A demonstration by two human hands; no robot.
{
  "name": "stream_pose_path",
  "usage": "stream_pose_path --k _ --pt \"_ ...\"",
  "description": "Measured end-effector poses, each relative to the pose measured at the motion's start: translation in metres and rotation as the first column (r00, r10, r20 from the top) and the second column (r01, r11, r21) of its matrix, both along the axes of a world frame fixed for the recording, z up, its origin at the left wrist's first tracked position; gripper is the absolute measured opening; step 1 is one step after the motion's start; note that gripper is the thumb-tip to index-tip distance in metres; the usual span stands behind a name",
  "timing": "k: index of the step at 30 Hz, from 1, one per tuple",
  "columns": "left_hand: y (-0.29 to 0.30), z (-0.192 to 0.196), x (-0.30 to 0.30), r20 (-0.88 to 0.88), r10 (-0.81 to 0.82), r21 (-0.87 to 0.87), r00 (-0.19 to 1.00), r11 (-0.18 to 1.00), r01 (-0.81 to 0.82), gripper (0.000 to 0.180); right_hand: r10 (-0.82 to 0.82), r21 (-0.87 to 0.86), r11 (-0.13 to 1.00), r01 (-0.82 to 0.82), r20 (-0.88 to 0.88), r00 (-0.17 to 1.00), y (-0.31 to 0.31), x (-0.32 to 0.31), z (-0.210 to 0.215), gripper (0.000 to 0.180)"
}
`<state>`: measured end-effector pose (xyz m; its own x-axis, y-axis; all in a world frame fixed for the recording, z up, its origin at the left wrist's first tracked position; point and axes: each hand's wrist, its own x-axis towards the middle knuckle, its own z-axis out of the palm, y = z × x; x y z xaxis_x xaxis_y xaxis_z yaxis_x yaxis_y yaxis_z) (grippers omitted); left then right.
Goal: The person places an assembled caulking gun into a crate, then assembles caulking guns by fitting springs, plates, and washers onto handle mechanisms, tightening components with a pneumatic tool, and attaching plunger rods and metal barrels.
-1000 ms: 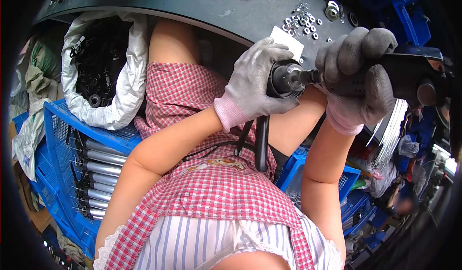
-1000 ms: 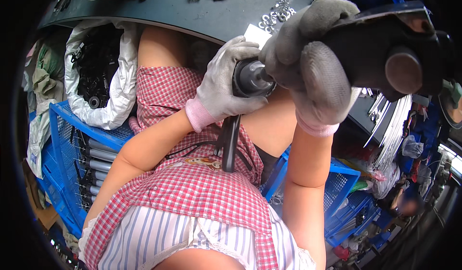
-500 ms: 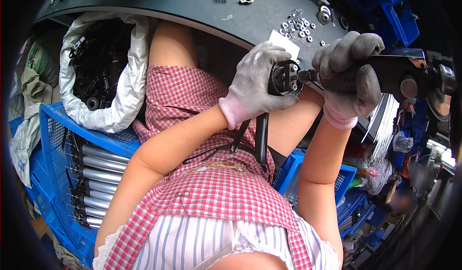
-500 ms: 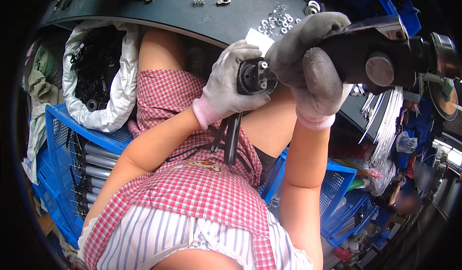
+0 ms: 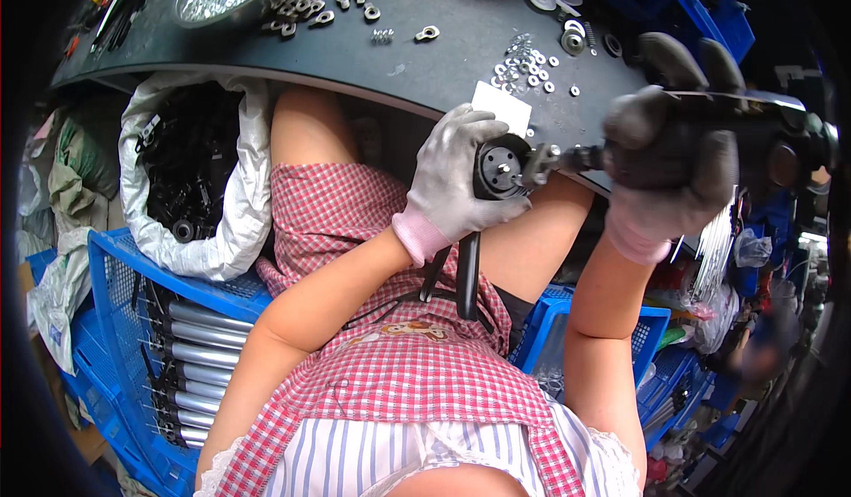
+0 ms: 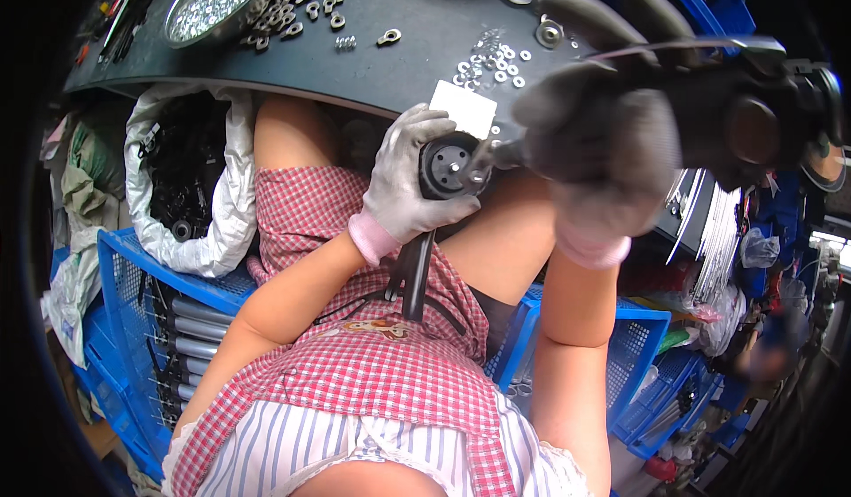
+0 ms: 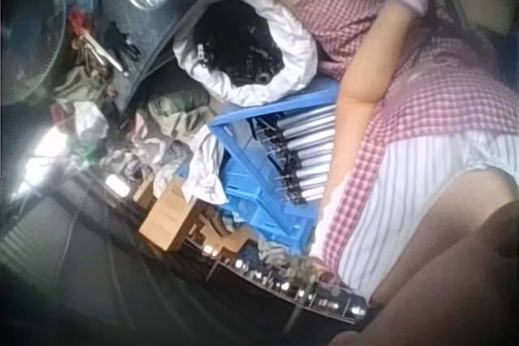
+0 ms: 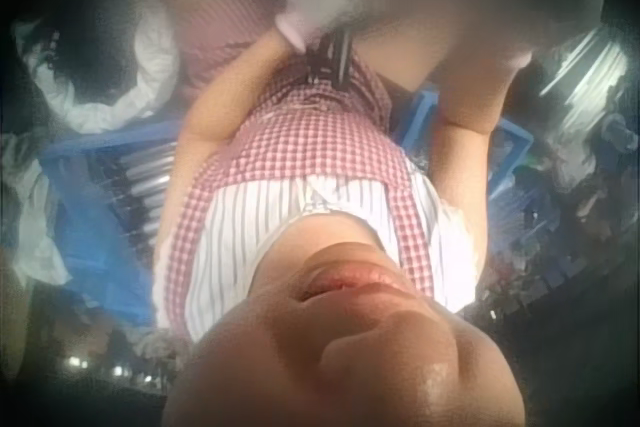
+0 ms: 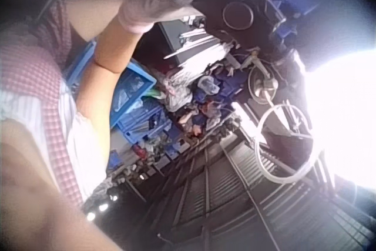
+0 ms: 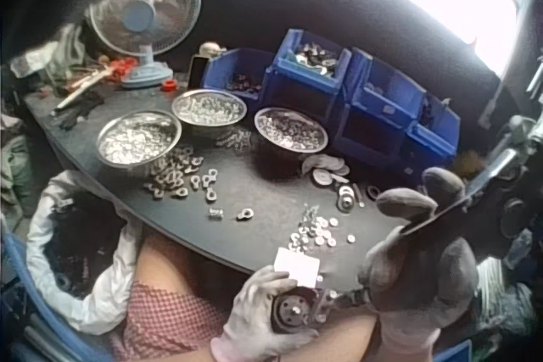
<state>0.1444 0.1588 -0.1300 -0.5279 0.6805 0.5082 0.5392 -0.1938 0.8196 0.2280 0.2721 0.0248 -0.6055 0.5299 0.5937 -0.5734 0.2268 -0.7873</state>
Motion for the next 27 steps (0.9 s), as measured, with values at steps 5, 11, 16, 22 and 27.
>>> stream_pose_path --k 5,11,16,22,27 --pt "-0.003 -0.004 0.016 -0.033 0.196 0.015 0.98 0.981 -0.195 0.079 -0.504 -0.088 0.773 0.628 0.516 0.693 0.056 0.05 0.015 0.038" --pt "0.001 -0.02 0.016 -0.112 0.202 0.147 0.973 0.972 -0.185 0.081 -0.869 0.882 0.334 0.332 0.425 -0.253 0.127 0.063 -0.092 0.049" --pt "-0.029 -0.084 0.004 0.375 -0.07 0.221 0.924 0.975 -0.015 0.044 -0.867 0.911 0.35 0.22 0.404 -0.291 0.139 0.074 -0.1 0.045" --pt "-0.012 -0.131 -0.036 0.834 0.051 -0.525 0.549 0.377 0.763 0.039 -0.474 0.372 0.88 0.296 0.737 0.482 0.008 0.094 -0.114 0.036" --pt "0.013 -0.235 -0.014 0.187 -0.495 -0.667 0.849 0.57 0.479 0.035 0.483 -0.88 0.471 0.052 0.307 0.82 -0.081 0.067 -0.154 0.045"
